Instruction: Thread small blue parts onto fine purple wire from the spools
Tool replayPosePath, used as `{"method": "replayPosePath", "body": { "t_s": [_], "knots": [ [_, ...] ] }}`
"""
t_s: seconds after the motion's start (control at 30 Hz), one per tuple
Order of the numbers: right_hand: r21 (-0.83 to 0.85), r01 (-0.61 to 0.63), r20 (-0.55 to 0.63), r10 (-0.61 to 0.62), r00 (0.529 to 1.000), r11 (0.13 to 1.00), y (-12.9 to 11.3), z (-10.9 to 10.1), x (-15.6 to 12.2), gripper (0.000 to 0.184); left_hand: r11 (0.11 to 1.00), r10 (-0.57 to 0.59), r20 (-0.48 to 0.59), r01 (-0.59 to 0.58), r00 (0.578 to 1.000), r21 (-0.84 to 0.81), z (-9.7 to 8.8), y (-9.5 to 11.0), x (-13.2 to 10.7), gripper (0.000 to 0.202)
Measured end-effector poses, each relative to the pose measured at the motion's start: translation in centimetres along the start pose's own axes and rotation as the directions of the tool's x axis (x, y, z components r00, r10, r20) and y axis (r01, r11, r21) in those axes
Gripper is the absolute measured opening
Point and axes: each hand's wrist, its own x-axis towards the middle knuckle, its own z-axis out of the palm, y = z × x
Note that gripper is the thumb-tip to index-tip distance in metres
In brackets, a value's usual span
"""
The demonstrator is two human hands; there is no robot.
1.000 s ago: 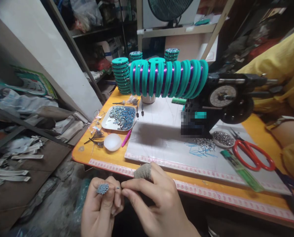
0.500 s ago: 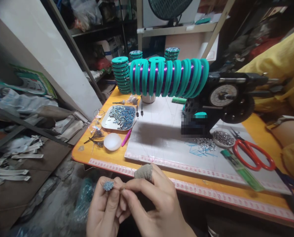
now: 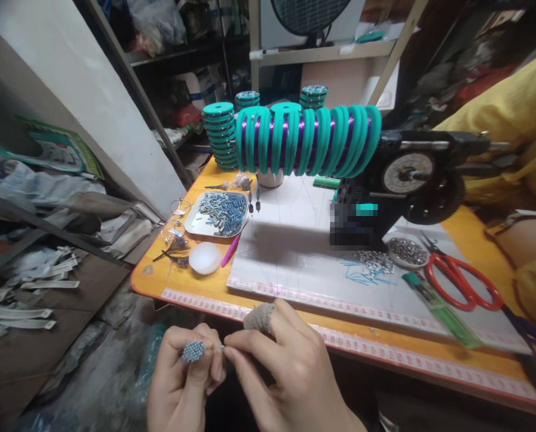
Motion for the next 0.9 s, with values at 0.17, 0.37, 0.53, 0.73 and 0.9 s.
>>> {"method": "replayPosePath", "body": {
  "t_s": [0.17, 0.37, 0.53, 0.73, 0.9],
  "knots": [
    [0.002, 0.02, 0.001, -0.02, 1.0, 1.0, -0.04, -0.06, 0.21, 0.018, 1.0, -0.019, -0.03, 0.018, 0.999, -0.015, 0.21, 0.12, 0.02, 0.021],
    [-0.002, 0.011, 0.003, -0.011, 1.0, 1.0, -0.01, -0.14, 0.24, 0.019, 0.999, -0.021, -0.041, 0.02, 0.999, -0.033, 0.28, -0.18, -0.1, 0.02],
    [0.106, -0.025, -0.057, 0.032, 0.998, 0.994, 0.48, -0.11, -0.12, 0.018, 0.995, -0.078, -0.034, 0.076, 0.996, -0.067, 0.27, -0.25, -0.22, 0.022],
    [0.185, -0.049, -0.021, 0.054, 0.998, 0.982, 0.62, -0.23, 0.11, 0.019, 0.977, -0.18, -0.009, 0.178, 0.984, -0.116, 0.34, -0.22, -0.49, 0.024],
    [0.041, -0.015, 0.002, 0.015, 1.0, 0.999, 0.08, 0.2, 0.19, 0.015, 0.987, -0.141, -0.127, 0.129, 0.982, -0.095, 0.0, -0.62, -0.04, 0.023]
  ]
}}
